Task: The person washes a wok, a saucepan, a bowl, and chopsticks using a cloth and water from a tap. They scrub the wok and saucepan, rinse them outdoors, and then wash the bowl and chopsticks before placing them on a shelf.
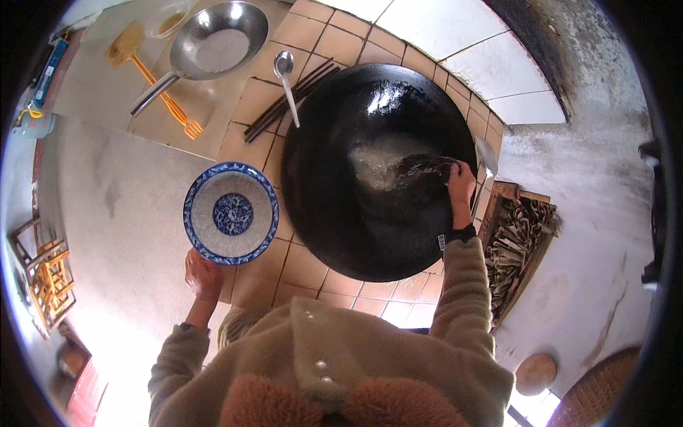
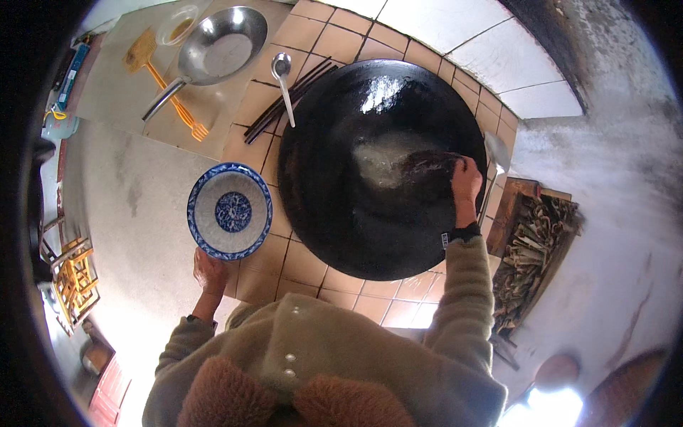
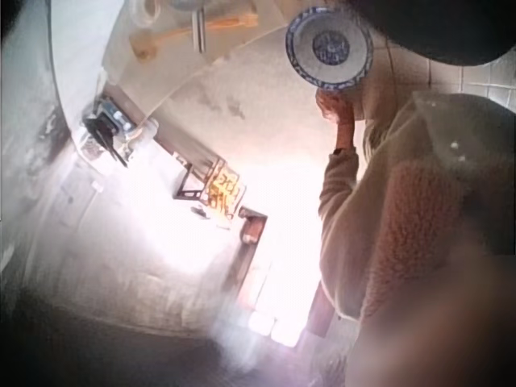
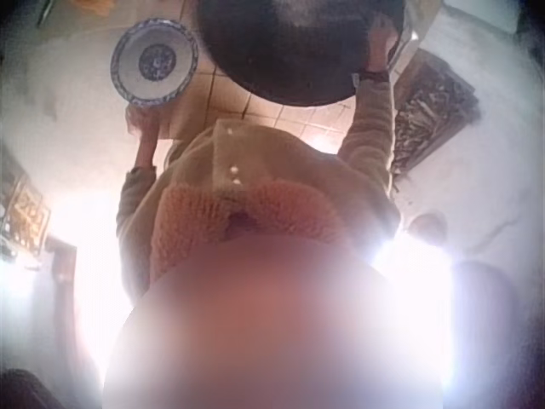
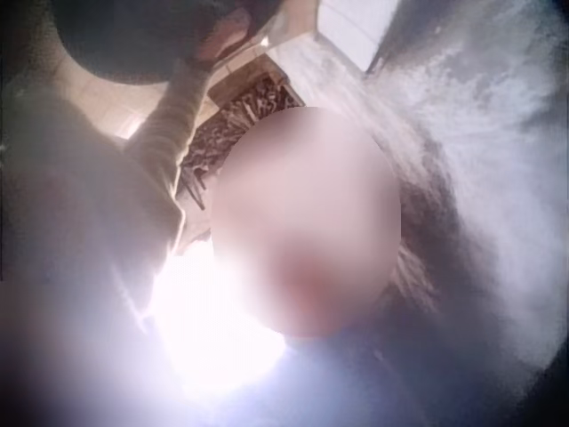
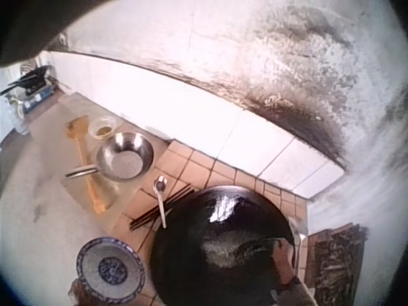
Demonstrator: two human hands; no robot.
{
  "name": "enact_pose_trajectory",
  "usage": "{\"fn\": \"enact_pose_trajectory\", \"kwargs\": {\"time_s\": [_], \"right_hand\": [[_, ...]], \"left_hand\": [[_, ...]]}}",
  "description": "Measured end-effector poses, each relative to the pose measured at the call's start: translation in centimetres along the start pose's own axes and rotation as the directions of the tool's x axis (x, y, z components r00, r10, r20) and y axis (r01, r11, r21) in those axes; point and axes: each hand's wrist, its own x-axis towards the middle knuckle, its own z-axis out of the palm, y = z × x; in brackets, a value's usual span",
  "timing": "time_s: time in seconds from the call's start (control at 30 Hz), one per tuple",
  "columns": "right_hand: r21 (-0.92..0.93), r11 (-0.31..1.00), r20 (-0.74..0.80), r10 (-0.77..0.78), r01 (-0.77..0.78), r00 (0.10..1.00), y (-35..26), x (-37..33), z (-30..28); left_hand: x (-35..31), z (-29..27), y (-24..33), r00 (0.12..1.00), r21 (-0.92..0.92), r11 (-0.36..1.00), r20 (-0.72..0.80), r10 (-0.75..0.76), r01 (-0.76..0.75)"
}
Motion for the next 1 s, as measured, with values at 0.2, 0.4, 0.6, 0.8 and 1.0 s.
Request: {"fn": "enact_pose_trajectory", "kwargs": {"time_s": [0.2,0.4,0.6,0.8,1.0], "right_hand": [[0.472,0.794,-0.124,0.490,-0.383,0.863,5.7,7.6,5.4],[0.498,0.862,-0.303,0.272,-0.092,0.913,-2.9,14.6,10.1],[0.807,0.590,0.015,-0.063,0.025,0.998,-20.5,12.4,14.5],[0.868,0.479,0.290,-0.278,-0.130,0.916,-28.6,0.2,15.2],[0.816,0.424,0.554,-0.376,-0.394,0.743,-28.9,-12.3,11.9]], "left_hand": [[0.2,-0.5,1.4,0.999,-0.053,0.998,-0.037,0.020,-0.022],[0.6,-0.1,1.2,0.999,-0.016,0.999,-0.030,0.042,-0.043],[0.6,0.2,0.7,0.994,-0.019,0.995,-0.054,0.097,-0.098],[0.7,-0.2,1.9,0.999,-0.018,0.999,-0.031,-0.032,0.031],[0.3,-0.5,1.3,0.999,0.006,0.999,0.014,-0.043,0.043]]}}
